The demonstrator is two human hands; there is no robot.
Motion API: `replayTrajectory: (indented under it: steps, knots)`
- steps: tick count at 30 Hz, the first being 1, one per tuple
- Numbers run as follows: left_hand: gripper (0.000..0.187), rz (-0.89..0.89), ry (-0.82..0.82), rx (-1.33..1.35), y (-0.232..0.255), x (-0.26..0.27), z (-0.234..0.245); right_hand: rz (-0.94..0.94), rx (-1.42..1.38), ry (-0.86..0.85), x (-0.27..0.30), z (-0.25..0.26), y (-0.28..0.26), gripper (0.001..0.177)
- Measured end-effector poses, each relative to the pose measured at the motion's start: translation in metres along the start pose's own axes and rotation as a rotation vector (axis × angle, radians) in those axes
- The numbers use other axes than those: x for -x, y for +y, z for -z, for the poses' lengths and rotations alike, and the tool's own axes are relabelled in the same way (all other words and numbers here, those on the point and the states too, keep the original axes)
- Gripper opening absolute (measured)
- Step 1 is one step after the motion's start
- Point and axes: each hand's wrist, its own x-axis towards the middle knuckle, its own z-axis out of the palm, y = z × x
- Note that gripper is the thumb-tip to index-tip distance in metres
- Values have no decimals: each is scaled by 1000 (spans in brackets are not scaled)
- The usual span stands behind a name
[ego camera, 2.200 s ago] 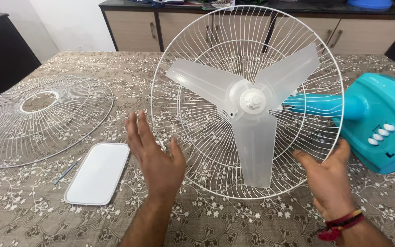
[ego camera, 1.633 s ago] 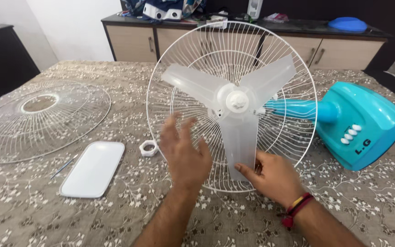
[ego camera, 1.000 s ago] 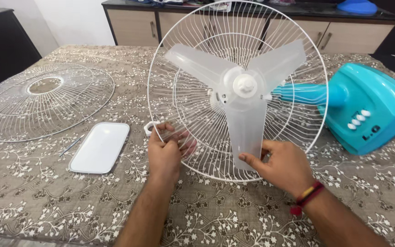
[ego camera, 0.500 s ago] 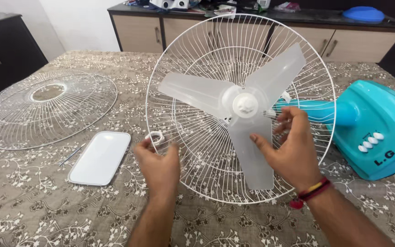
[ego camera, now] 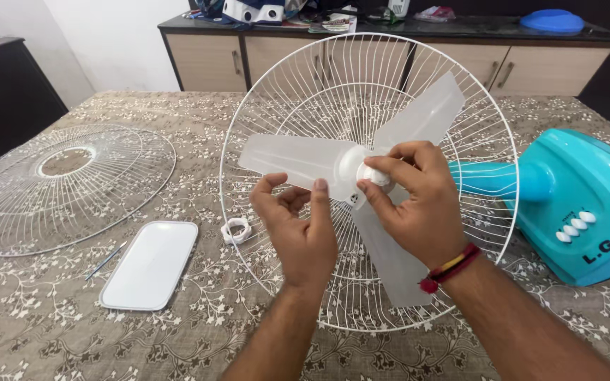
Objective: The person disassembles a table fan by hand. They remove the front grille, unscrew the central cap, take off the fan blades, remove the rear grille, and then detach the motor housing from the neck. The components are placed on the table.
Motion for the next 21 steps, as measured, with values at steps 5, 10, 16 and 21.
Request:
replayTrajectory:
  steps: [5, 10, 16, 21]
  knots:
    - [48, 282, 127, 26, -11, 2, -14, -17, -14, -10, 3, -3, 0, 28]
    - [30, 367, -139, 162, -21, 19, -23, 0, -4, -10, 10, 0, -2, 25]
    - [33, 386, -110, 328, -13, 32, -31, 47, 41, 32, 19, 10, -14, 25]
    - [33, 406, -109, 370, -8, 41, -28, 87, 0, 68, 31, 15, -15, 26]
